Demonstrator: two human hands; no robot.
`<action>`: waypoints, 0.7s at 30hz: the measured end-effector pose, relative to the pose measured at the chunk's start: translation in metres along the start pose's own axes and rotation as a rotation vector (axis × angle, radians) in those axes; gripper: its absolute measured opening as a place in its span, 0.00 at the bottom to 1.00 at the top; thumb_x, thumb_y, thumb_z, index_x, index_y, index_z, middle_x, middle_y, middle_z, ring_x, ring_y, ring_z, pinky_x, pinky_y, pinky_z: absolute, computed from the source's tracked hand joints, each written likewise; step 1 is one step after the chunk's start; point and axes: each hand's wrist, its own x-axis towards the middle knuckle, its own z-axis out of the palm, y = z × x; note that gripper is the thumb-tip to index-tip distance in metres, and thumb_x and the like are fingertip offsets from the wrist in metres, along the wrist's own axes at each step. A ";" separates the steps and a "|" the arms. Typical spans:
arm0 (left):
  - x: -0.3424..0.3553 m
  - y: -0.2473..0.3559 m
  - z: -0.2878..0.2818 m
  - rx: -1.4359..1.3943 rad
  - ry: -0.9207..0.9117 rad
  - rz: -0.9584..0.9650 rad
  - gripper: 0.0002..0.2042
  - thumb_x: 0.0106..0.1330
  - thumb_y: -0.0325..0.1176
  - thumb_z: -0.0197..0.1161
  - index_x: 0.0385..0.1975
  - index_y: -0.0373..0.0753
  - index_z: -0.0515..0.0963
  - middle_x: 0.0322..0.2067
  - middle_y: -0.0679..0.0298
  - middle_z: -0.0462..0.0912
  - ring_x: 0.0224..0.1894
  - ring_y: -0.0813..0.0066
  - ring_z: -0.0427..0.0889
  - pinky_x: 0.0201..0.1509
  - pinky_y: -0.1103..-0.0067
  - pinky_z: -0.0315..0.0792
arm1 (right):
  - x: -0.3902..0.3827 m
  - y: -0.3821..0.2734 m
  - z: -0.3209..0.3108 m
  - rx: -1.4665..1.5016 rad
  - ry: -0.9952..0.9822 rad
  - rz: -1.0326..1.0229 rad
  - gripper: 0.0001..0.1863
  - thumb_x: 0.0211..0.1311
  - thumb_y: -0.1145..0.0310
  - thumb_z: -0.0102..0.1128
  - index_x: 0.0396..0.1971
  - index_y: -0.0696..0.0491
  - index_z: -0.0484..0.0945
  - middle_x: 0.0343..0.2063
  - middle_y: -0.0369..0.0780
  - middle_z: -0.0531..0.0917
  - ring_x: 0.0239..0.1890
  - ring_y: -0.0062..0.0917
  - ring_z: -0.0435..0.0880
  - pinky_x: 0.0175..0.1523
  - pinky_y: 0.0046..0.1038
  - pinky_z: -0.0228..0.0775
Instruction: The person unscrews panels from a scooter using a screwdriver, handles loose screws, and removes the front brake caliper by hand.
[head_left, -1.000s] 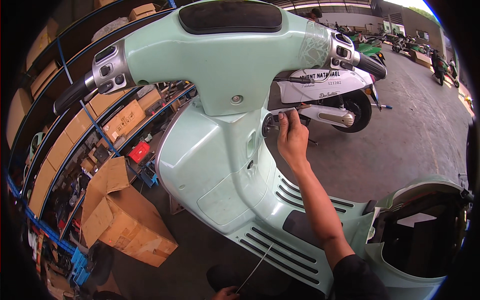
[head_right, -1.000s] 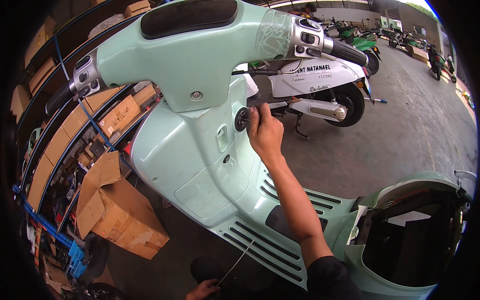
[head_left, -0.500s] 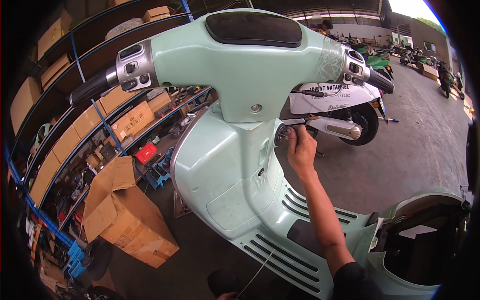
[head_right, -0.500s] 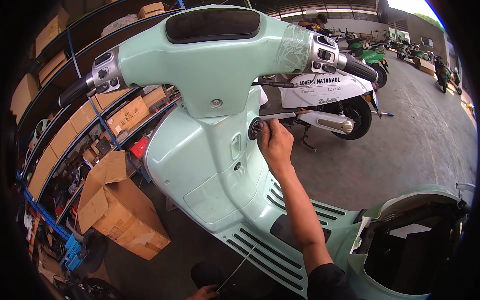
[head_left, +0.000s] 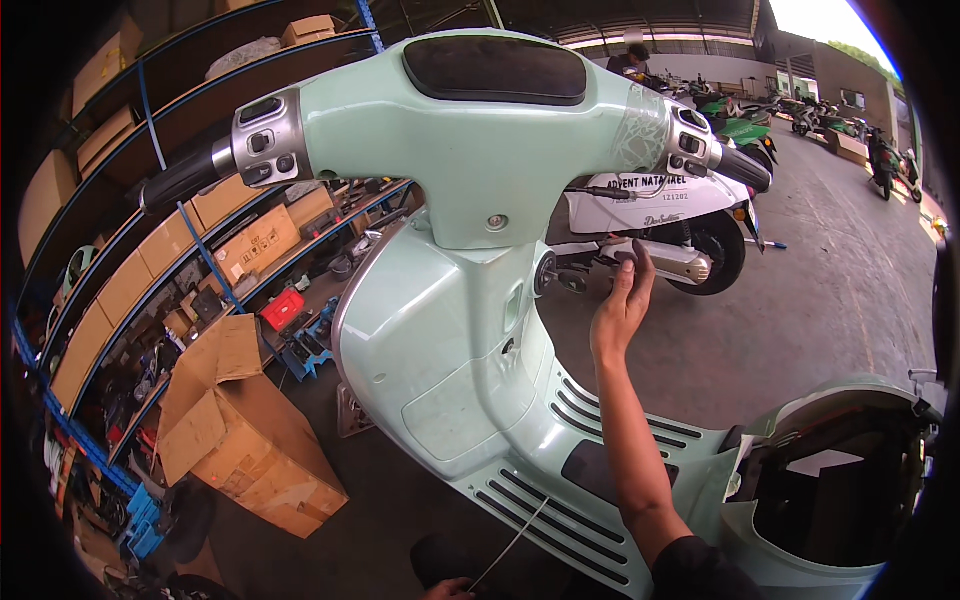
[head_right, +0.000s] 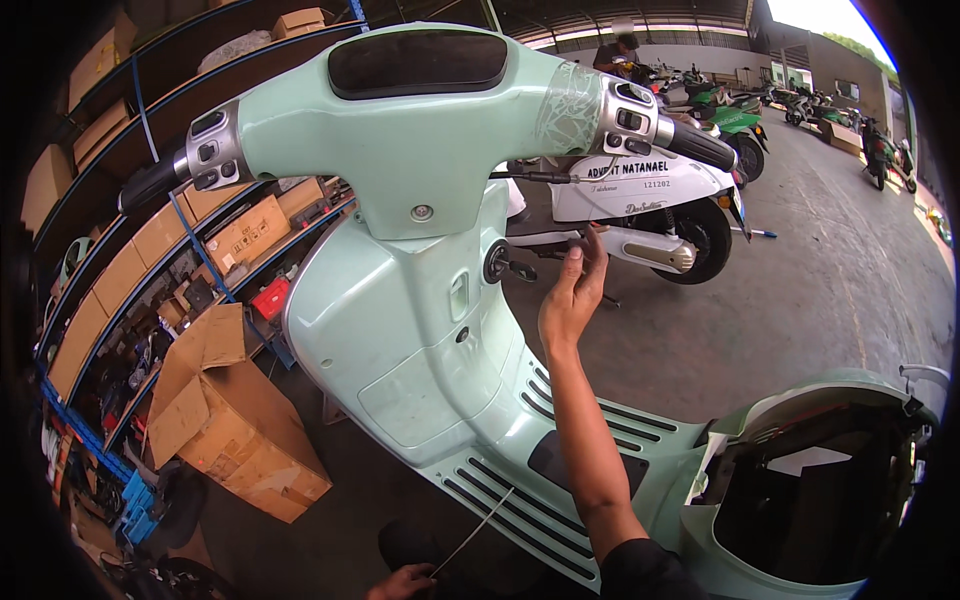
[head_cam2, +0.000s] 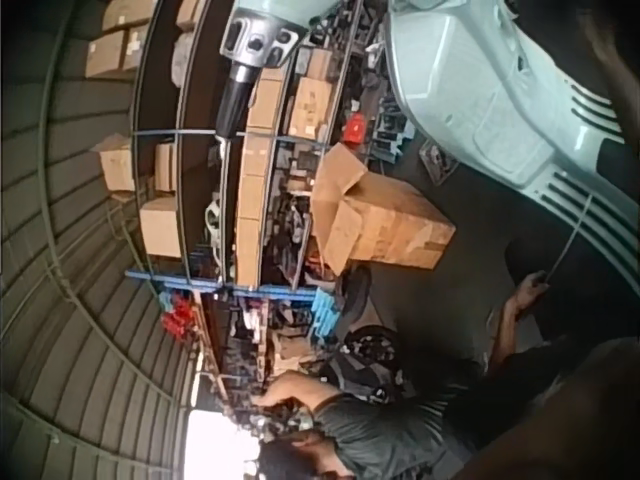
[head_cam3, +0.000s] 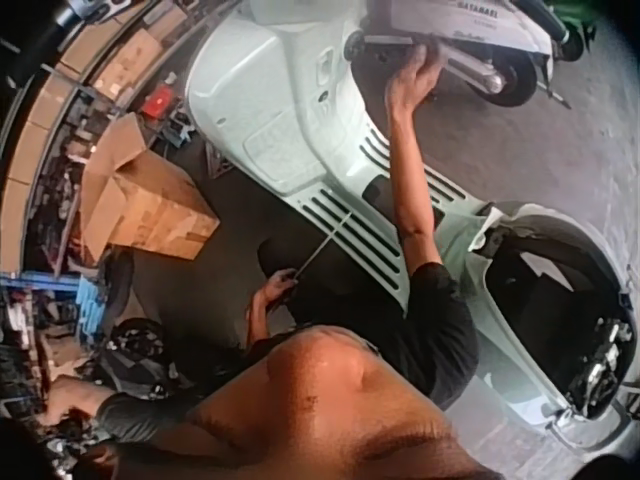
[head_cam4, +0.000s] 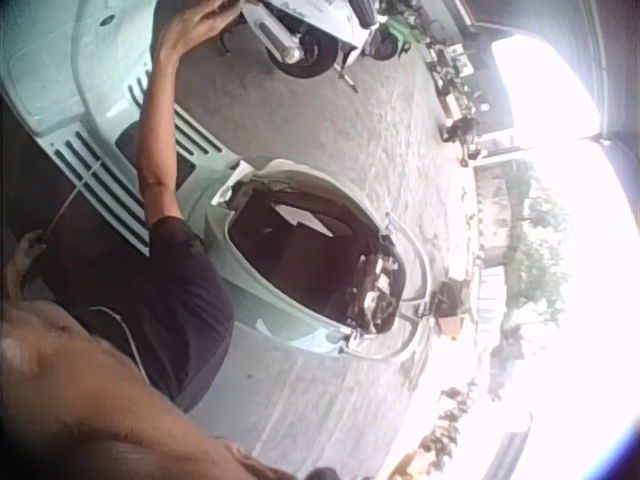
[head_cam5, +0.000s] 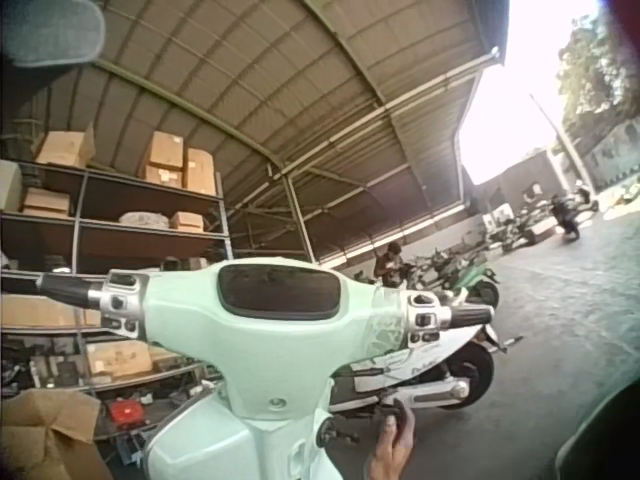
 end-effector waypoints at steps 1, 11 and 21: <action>-0.001 0.003 0.001 0.032 0.017 0.017 0.23 0.67 0.38 0.62 0.58 0.35 0.70 0.26 0.64 0.77 0.22 0.79 0.72 0.23 0.78 0.67 | -0.007 -0.003 -0.007 0.016 0.000 -0.001 0.29 0.71 0.49 0.48 0.61 0.58 0.68 0.49 0.47 0.78 0.49 0.27 0.78 0.54 0.30 0.69; -0.028 0.003 0.003 -0.149 0.038 -0.083 0.27 0.67 0.38 0.62 0.63 0.34 0.65 0.28 0.63 0.76 0.24 0.78 0.73 0.23 0.77 0.66 | -0.017 0.013 0.000 -0.165 -0.348 0.109 0.14 0.66 0.65 0.61 0.40 0.62 0.81 0.22 0.35 0.80 0.22 0.15 0.76 0.29 0.20 0.70; -0.002 -0.049 -0.013 0.080 0.025 -0.071 0.31 0.65 0.41 0.64 0.63 0.30 0.65 0.58 0.51 0.73 0.59 0.60 0.72 0.61 0.68 0.67 | -0.034 0.021 0.019 -0.118 -0.247 0.050 0.11 0.66 0.70 0.58 0.40 0.64 0.79 0.25 0.38 0.82 0.26 0.16 0.78 0.31 0.19 0.70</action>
